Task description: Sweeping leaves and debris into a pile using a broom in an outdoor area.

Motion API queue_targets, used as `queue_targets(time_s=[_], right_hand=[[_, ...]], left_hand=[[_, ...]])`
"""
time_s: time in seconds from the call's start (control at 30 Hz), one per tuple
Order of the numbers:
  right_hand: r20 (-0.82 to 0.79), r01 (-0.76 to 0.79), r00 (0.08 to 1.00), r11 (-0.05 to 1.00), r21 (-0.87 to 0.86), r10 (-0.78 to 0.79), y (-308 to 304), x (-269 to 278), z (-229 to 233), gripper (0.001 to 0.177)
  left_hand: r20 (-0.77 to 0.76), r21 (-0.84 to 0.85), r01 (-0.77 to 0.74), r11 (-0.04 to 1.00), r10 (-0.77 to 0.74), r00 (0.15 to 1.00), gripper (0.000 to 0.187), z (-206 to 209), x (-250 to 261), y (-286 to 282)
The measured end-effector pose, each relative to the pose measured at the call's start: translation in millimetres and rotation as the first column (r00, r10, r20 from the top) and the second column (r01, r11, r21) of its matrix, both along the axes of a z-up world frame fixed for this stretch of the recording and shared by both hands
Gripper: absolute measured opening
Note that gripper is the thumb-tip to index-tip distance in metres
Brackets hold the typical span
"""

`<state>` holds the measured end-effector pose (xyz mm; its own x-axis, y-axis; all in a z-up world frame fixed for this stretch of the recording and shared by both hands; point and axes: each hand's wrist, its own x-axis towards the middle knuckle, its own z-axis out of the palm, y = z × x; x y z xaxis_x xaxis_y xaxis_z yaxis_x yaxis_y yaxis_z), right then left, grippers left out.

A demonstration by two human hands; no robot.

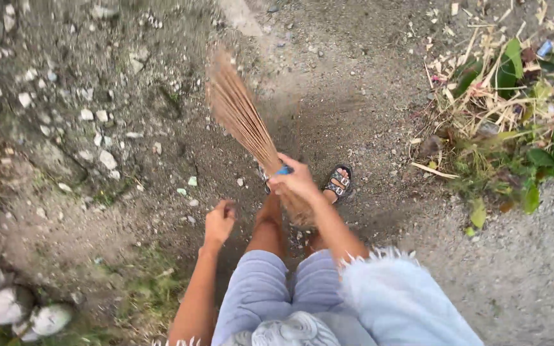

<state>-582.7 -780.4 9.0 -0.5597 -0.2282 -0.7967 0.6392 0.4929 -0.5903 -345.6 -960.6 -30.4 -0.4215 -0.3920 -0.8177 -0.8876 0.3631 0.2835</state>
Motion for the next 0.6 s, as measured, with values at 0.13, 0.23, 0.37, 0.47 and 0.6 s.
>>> queue_targets(time_s=[0.13, 0.23, 0.37, 0.47, 0.6], right_hand=[[-0.049, 0.083, 0.995, 0.996, 0.024, -0.082, 116.9, -91.7, -52.6, 0.071], [-0.134, 0.088, 0.99, 0.914, 0.395, -0.038, 312.0, -125.0, -107.1, 0.076], [-0.218, 0.095, 0.972, 0.702, 0.705, 0.087, 338.7, -171.1, -53.1, 0.074], [-0.205, 0.105, 0.977, 0.722, 0.684, 0.053, 320.5, -143.8, -36.8, 0.096], [-0.244, 0.291, 0.95, 0.844, 0.451, -0.197, 253.7, -90.6, 0.8, 0.086]], left_hand=[[0.031, 0.061, -0.077, 0.995, 0.076, 0.997, 0.033, 32.3, -20.7, -51.7], [0.138, 0.048, -0.022, 0.999, 0.016, 0.99, 0.037, 11.2, 10.4, -73.5], [0.238, 0.048, 0.114, 0.992, -0.122, 0.964, 0.042, -12.8, 26.8, -83.5], [0.228, 0.078, 0.259, 0.963, -0.271, 0.935, 0.036, -15.5, 10.7, -72.0], [0.181, 0.107, 0.318, 0.942, -0.333, 0.925, 0.032, -36.1, -41.8, -48.6]])
